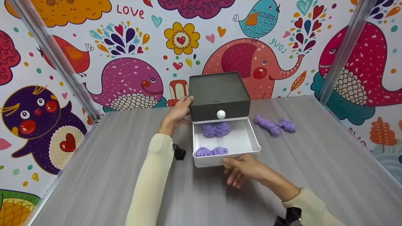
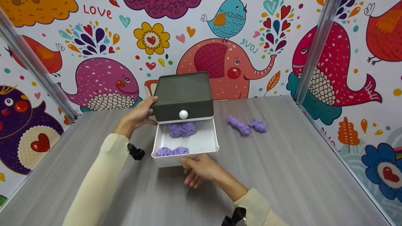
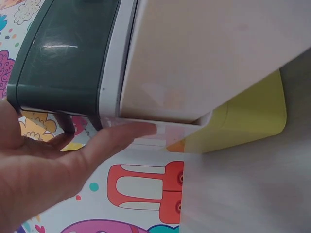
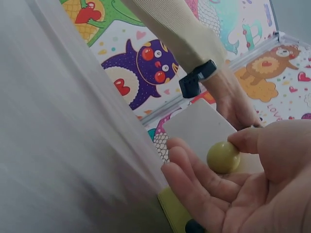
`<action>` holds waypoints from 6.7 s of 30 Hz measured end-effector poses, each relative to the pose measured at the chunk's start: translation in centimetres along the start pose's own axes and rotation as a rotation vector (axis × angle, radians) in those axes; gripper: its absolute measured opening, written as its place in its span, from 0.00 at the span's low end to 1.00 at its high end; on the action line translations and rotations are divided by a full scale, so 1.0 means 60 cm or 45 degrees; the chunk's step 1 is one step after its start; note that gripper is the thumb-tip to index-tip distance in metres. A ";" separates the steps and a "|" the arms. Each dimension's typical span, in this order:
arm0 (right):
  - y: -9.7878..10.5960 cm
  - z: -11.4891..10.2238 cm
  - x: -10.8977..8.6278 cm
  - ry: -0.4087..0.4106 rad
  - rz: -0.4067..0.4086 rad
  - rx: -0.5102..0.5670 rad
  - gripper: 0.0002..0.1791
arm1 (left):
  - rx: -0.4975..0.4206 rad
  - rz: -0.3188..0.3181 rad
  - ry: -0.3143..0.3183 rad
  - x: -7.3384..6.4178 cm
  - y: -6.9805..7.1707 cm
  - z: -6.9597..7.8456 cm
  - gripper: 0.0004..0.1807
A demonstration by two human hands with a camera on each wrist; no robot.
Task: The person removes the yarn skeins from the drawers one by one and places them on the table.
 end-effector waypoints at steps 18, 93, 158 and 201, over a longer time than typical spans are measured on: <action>-0.018 -0.011 -0.014 0.054 -0.056 -0.169 0.30 | 0.025 0.017 -0.004 0.000 0.000 0.001 0.34; -0.030 -0.101 -0.068 0.482 0.044 -0.636 0.11 | 0.054 0.030 0.014 -0.002 0.000 -0.002 0.34; -0.040 -0.107 0.070 0.373 0.014 -0.780 0.12 | 0.039 0.027 0.012 -0.003 0.002 -0.001 0.33; 0.062 -0.139 0.014 0.522 0.257 -0.572 0.16 | 0.047 0.025 0.001 0.000 0.002 -0.002 0.34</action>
Point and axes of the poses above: each hand's wrist, its own x-axis towards the middle knuckle, its own y-axis out of the back of the hand, z = x × y, the point moved 7 cm from there along x, towards the middle knuckle, and after that the axes turned 7 degrees about x, right-handed, at the moved point
